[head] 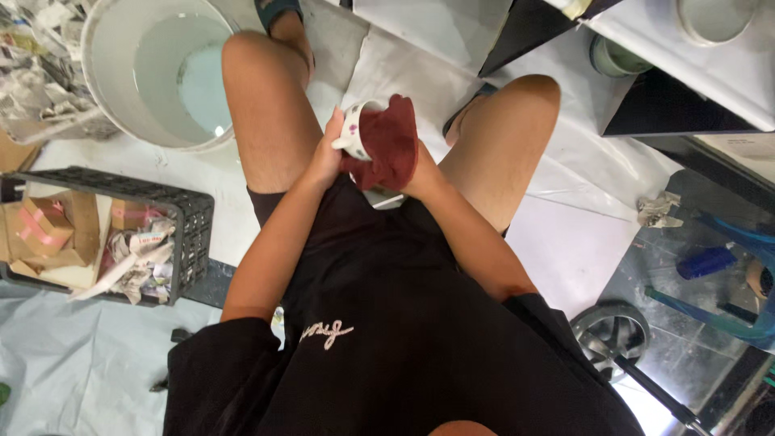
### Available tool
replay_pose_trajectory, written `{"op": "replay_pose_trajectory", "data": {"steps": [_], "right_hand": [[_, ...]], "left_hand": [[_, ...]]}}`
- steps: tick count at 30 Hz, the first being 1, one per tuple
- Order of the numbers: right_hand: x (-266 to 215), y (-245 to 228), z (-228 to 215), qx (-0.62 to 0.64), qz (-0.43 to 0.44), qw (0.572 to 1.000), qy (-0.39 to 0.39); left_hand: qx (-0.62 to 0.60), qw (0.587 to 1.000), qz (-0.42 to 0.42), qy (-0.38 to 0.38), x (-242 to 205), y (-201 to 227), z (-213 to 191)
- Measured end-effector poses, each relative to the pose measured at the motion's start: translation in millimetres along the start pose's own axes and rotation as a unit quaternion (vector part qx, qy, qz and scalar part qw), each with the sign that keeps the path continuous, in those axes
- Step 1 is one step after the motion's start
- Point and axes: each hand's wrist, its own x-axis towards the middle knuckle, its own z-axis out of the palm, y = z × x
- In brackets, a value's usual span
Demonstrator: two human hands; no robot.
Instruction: The person sits on the floor and wipes a white ceramic mug with a red cloth, then places it on a shelf. They repeat the process with a small white bowl, wiping it thoroughly before placing it on the shelf.
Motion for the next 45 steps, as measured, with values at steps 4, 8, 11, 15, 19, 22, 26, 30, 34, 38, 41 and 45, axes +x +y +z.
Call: {"op": "replay_pose_trajectory", "data": {"steps": [4, 8, 11, 15, 19, 22, 26, 30, 34, 38, 41, 45], "right_hand": [[26, -13, -13, 0.003, -0.064, 0.998, 0.014], [30, -21, -15, 0.084, -0.101, 0.984, 0.118], [20, -16, -9, 0.148, -0.052, 0.978, 0.140], [10, 3, 2, 0.261, 0.020, 0.947, 0.186], [-2, 16, 17, 0.415, 0.088, 0.885, 0.193], [-13, 21, 32, 0.492, 0.157, 0.837, 0.184], [-22, 24, 51, 0.614, 0.234, 0.743, 0.125], [-32, 39, 48, 0.754, 0.269, 0.600, 0.015], [-46, 60, 37, 0.743, 0.382, 0.549, -0.044], [-53, 64, 48, 0.677, 0.369, 0.635, -0.037], [-53, 65, 60, 0.609, 0.381, 0.695, 0.000], [-56, 68, 66, 0.471, 0.322, 0.821, 0.019]], "left_hand": [[-0.067, 0.997, 0.012, -0.034, -3, -9, -9], [-0.078, 0.992, 0.091, -0.042, -3, -11, -8], [-0.128, 0.983, 0.126, 0.032, -6, -5, -10], [-0.215, 0.953, 0.184, -0.109, -18, 11, -14], [-0.173, 0.971, 0.165, 0.003, -17, 11, -14], [-0.136, 0.974, 0.174, 0.050, -11, 0, -17], [0.023, 0.977, 0.208, 0.032, -13, -4, -12], [0.252, 0.912, 0.320, -0.040, -31, 18, 18], [0.320, 0.893, 0.313, -0.038, -46, 48, 47], [0.381, 0.866, 0.321, -0.039, -53, 65, 61], [0.431, 0.835, 0.341, -0.034, -54, 70, 68], [0.447, 0.830, 0.333, -0.027, -57, 65, 65]]}}
